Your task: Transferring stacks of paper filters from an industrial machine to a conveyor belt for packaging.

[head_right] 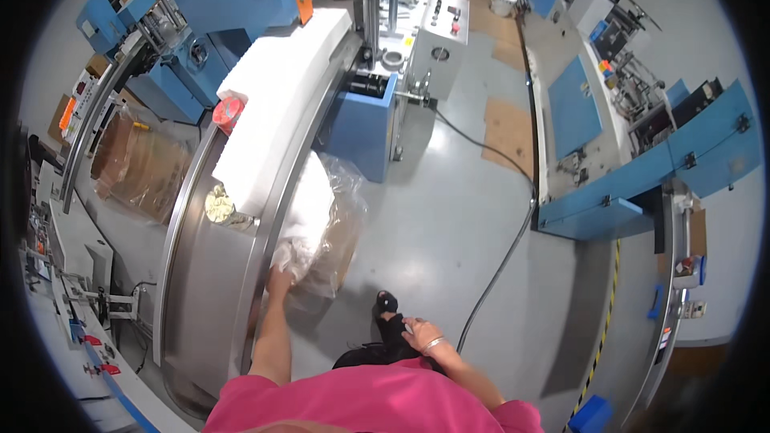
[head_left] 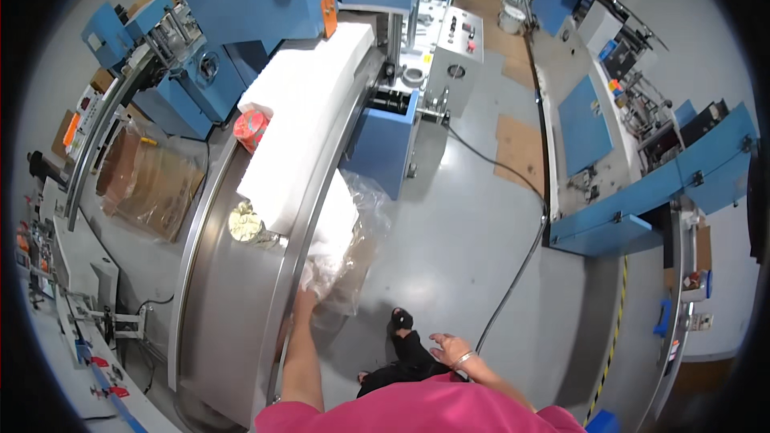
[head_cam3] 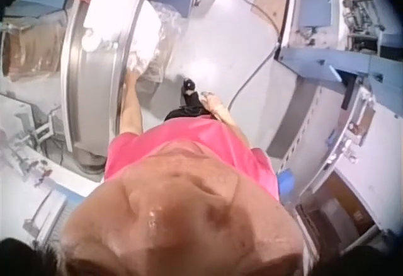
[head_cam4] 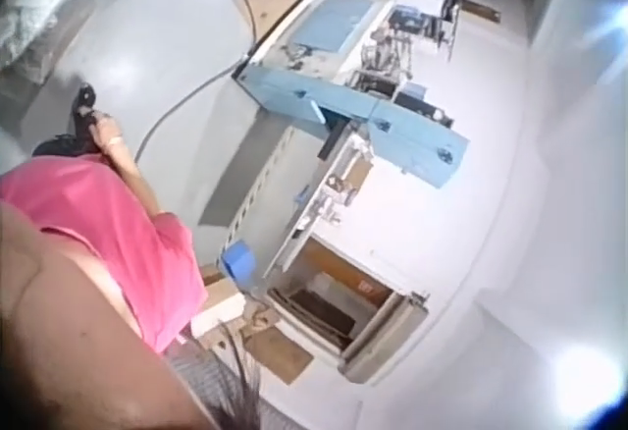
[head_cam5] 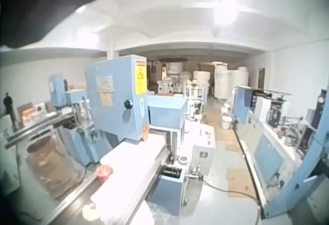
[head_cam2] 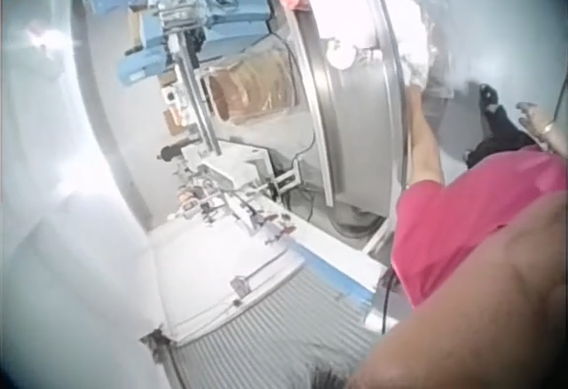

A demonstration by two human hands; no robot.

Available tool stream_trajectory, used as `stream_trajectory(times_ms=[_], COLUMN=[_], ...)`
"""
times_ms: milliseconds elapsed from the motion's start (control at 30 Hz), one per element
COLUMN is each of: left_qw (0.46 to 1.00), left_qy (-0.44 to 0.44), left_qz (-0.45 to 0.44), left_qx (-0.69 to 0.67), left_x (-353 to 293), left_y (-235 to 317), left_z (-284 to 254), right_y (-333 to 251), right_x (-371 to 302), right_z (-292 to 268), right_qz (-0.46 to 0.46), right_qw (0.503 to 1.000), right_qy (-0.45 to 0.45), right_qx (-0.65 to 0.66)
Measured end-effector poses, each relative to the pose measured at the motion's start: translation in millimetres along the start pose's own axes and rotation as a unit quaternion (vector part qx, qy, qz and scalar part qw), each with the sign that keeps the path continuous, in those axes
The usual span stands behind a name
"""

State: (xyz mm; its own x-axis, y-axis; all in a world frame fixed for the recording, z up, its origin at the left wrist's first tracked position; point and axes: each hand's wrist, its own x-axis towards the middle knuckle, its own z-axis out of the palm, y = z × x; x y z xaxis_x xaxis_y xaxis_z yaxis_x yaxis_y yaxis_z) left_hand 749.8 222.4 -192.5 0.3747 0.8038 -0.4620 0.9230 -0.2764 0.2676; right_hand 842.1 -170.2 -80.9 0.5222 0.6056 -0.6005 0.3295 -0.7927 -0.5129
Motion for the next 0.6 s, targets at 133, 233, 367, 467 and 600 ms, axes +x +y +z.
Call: stream_trajectory(times_ms=[133, 233, 367, 467, 600], left_qw=[0.997, 0.992, 0.985, 0.982, 0.987], left_qy=[0.044, 0.076, 0.103, 0.117, 0.105], left_qz=[0.059, 0.084, 0.119, 0.131, 0.083], left_qx=[-0.033, -0.051, -0.067, -0.076, -0.089], left_x=[9.7, 4.9, -26.2, 9.8, 14.8], left_y=[-72.8, -119.1, -148.7, -99.5, -59.5], left_z=[12.7, 25.5, 73.3, 35.8, 34.2], right_y=[19.5, 22.2, 32.1, 29.2, 40.8], right_x=[11.6, 18.2, 18.1, 15.4, 8.5], right_z=[1.7, -3.7, 8.6, 9.6, 15.7], right_qz=[0.02, 0.022, -0.008, -0.002, -0.027], right_qw=[0.999, 0.997, 0.996, 0.995, 0.995], right_qy=[-0.027, -0.052, -0.057, -0.073, -0.077], right_qx=[-0.02, -0.06, -0.064, -0.066, -0.064])
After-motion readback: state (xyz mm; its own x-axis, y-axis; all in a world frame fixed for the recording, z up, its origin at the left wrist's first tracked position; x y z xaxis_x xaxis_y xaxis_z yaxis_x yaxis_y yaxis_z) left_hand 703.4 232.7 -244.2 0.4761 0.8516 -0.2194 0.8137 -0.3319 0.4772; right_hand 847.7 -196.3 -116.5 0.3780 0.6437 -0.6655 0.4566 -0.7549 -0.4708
